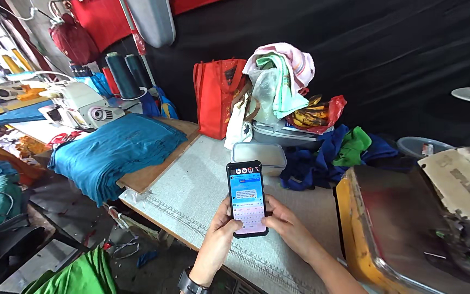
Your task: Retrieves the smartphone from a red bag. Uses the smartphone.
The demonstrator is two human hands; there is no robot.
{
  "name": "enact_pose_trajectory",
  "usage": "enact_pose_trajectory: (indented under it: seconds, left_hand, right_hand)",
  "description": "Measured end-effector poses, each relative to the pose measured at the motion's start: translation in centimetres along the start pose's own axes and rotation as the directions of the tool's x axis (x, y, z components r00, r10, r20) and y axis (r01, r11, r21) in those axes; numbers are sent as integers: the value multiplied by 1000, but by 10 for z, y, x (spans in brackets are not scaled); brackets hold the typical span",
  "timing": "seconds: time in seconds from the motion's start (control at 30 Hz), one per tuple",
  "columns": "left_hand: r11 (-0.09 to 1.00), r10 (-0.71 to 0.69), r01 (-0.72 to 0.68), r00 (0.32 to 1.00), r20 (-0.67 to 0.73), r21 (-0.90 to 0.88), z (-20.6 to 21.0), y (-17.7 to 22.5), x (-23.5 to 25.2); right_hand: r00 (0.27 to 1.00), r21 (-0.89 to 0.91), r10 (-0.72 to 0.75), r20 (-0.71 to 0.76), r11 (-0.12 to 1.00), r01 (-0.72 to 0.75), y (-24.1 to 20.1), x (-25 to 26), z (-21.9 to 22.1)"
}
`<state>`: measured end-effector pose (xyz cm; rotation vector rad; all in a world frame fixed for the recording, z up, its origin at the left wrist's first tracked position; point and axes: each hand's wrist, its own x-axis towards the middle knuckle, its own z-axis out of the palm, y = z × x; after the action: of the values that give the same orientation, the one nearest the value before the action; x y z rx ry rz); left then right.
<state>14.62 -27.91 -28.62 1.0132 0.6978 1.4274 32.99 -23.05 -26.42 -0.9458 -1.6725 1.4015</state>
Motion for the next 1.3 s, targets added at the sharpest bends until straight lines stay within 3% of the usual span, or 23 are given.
enact_pose_trajectory:
  seconds: [0.33,0.63,1.07,1.3]
  left_hand:
    - [999,-11,10,1000,-5,-45,2,2,-1]
    - [999,3,-3,1000,21,33,-2,-1,0]
    - [1000,2,-3,1000,22,31,-3,-2,1]
    - [999,5,-7,1000,30,50,-3,-3,0]
  right_hand:
    - [1000,-8,-24,-17,1000,24,2,-1,2]
    - [997,-57,-38,-68,998,34,3,0,2]
    - [1000,31,1,-22,1000,-1,0,-1,3]
    - [999,-29,-40,-25,999,39,5,-2,9]
